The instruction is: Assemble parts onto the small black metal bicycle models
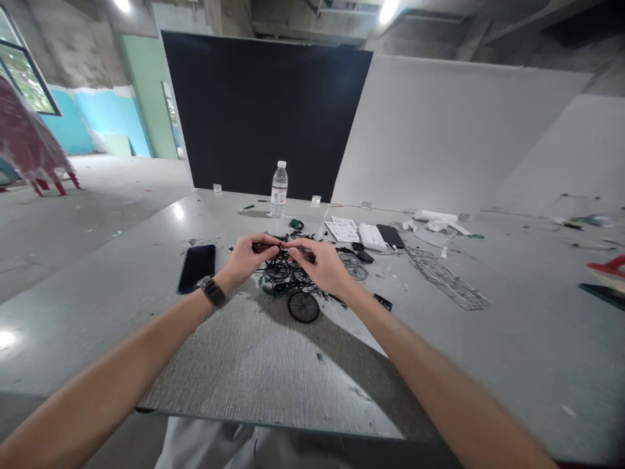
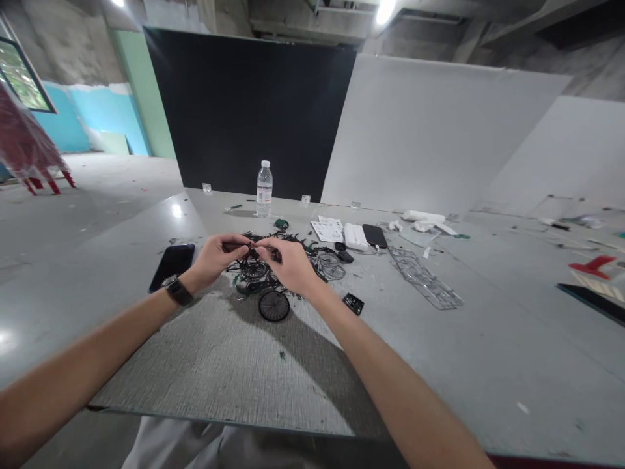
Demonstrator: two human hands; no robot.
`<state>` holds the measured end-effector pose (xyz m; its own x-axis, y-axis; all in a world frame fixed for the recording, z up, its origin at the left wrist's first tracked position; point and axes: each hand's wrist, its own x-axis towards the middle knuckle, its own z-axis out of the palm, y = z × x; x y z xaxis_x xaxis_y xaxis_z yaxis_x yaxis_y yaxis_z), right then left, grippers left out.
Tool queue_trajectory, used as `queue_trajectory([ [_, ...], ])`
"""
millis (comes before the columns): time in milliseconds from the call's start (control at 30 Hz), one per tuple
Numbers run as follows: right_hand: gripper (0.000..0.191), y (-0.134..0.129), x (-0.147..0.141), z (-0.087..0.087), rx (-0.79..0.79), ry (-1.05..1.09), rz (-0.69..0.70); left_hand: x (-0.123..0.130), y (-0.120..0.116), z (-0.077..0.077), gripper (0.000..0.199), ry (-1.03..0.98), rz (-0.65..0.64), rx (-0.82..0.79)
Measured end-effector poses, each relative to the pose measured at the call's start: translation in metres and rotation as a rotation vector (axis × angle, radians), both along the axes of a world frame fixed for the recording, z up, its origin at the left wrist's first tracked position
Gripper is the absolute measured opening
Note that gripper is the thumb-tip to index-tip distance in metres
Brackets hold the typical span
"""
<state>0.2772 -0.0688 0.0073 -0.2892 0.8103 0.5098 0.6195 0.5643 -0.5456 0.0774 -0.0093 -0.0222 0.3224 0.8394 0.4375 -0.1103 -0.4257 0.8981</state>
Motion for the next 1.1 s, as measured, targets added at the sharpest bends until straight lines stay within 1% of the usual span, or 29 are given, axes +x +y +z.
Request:
queue_trajectory([
  [100,0.03,0.001,-0.001,-0.003,0.017,0.019,0.002,0.0,0.0,0.002,0.019,0.01,0.021,0.036],
  [167,0.031,0.002,-0.002,-0.005,0.034,0.029,0.0,0.001,0.0,0.003,0.017,0.005,0.033,0.057],
  [233,0.032,0.002,-0.002,-0.007,0.072,0.03,-0.008,0.001,-0.001,0.004,0.014,-0.001,0.042,0.074],
  [300,0.027,0.0,-0.003,-0.009,0.13,0.025,-0.015,0.001,-0.001,0.004,0.013,0.01,0.05,0.086],
  [400,0.019,-0.003,-0.006,-0.011,0.247,-0.01,-0.036,0.003,-0.002,0.003,0.029,-0.008,0.099,0.06],
  [467,0.017,-0.005,-0.009,-0.014,0.326,-0.047,-0.062,0.005,-0.003,0.001,0.039,-0.067,0.114,-0.034],
  [500,0.017,-0.006,-0.01,-0.016,0.358,-0.065,-0.077,0.007,-0.004,0.0,0.041,-0.1,0.108,-0.104],
  [600,0.014,-0.006,-0.012,-0.022,0.406,-0.116,-0.134,0.014,-0.007,-0.002,0.034,-0.157,0.046,-0.323],
  [700,0.014,-0.004,-0.01,-0.026,0.407,-0.168,-0.173,0.017,-0.011,-0.005,0.024,-0.164,-0.085,-0.445],
  [767,0.014,-0.003,-0.009,-0.027,0.413,-0.207,-0.189,0.017,-0.012,-0.006,0.022,-0.182,-0.165,-0.467],
  [867,0.015,-0.002,-0.008,-0.028,0.407,-0.279,-0.219,0.018,-0.014,-0.008,0.02,-0.223,-0.228,-0.468],
  [1033,0.02,-0.001,-0.007,-0.03,0.338,-0.396,-0.303,0.023,-0.018,-0.008,0.02,-0.259,-0.264,-0.482],
  [1100,0.022,0.0,-0.007,-0.031,0.324,-0.416,-0.316,0.024,-0.019,-0.008,0.02,-0.252,-0.264,-0.481],
])
